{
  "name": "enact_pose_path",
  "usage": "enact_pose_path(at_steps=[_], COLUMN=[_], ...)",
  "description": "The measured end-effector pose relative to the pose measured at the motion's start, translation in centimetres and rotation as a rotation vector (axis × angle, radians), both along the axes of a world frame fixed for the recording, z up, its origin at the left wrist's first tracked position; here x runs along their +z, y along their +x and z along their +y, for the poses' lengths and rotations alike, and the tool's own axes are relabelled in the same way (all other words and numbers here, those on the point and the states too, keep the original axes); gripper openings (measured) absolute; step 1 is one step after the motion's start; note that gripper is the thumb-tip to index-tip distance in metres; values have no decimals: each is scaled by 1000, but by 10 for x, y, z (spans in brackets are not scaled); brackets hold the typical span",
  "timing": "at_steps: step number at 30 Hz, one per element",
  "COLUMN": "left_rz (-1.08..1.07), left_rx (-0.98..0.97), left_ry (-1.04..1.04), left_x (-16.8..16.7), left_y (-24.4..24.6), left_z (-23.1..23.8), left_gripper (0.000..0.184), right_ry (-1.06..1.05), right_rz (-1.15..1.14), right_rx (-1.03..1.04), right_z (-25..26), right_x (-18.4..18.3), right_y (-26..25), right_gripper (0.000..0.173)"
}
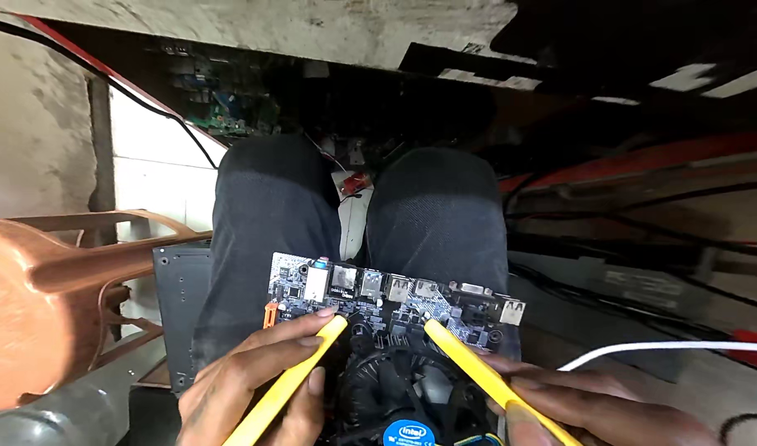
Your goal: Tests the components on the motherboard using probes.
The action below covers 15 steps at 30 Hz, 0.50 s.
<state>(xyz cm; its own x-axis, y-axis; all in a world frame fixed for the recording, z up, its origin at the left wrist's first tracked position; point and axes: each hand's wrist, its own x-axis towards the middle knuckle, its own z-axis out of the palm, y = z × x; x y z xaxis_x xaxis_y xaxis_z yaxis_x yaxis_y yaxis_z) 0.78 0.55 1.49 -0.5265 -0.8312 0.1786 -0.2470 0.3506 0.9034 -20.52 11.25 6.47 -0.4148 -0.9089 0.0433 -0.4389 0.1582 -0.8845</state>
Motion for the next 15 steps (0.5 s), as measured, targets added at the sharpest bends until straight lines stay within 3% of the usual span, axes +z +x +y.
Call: enact_pose_path(at_steps=[15], left_rz=[38], left_rx=[-29], left_ry=[10], left_x=[0], left_y=[-1], left_z=[0], left_gripper=[17], right_ry=[-30], right_rz=[-36], right_rx=[8], right_z=[1], right_x=[-1], right_y=[2], right_gripper=[23])
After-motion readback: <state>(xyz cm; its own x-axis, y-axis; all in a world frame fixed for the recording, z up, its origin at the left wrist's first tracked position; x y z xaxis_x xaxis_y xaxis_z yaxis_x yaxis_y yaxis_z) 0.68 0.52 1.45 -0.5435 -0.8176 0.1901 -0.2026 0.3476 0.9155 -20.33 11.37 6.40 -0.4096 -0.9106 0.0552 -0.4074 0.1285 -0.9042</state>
